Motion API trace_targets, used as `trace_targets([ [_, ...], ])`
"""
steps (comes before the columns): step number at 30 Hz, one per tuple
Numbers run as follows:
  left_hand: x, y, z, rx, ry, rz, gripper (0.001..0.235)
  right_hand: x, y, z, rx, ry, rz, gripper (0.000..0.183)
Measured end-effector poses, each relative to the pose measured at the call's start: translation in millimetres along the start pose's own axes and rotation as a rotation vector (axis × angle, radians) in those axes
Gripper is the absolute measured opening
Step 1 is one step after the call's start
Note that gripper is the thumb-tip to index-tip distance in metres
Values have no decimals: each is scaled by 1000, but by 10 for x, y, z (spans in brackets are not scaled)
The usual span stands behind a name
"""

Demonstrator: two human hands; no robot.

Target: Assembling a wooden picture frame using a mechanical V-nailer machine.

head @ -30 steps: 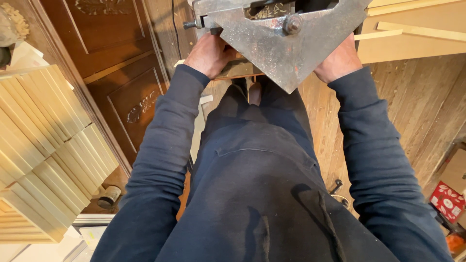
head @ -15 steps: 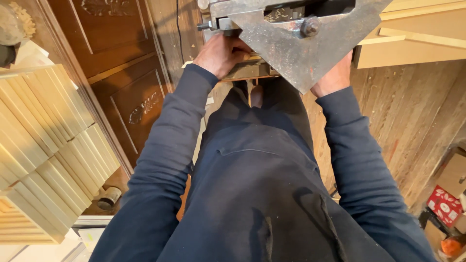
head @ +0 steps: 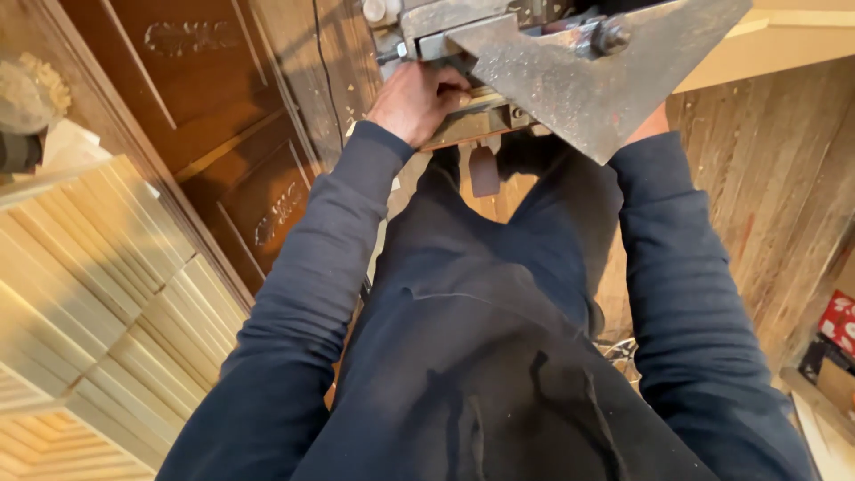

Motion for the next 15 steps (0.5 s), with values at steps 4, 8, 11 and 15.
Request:
trace_targets([
  [4, -36, -9, -22, -10, -13, -6, 23, 25, -26, -162, -99, 115, 5, 31],
  [8, -66, 1, -54, -65, -23, 10, 22, 9, -27, 98, -5, -99, 57, 35],
  [11, -18, 1, 14, -71, 0, 1, 21, -12, -49, 381, -9, -254, 89, 37],
  [15, -14, 6, -3, -47, 12, -27, 20, 51, 45, -409, 95, 2, 96, 32],
])
Point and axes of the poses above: each hand's wrist, its own y-axis away from the middle knuckle, its own x-axis out of the palm, z = x × y, the point moved 5 cm from there along -y, towards the middle knuckle, and after that the axes turned 6 degrees about -z, right-handed, at the moved point
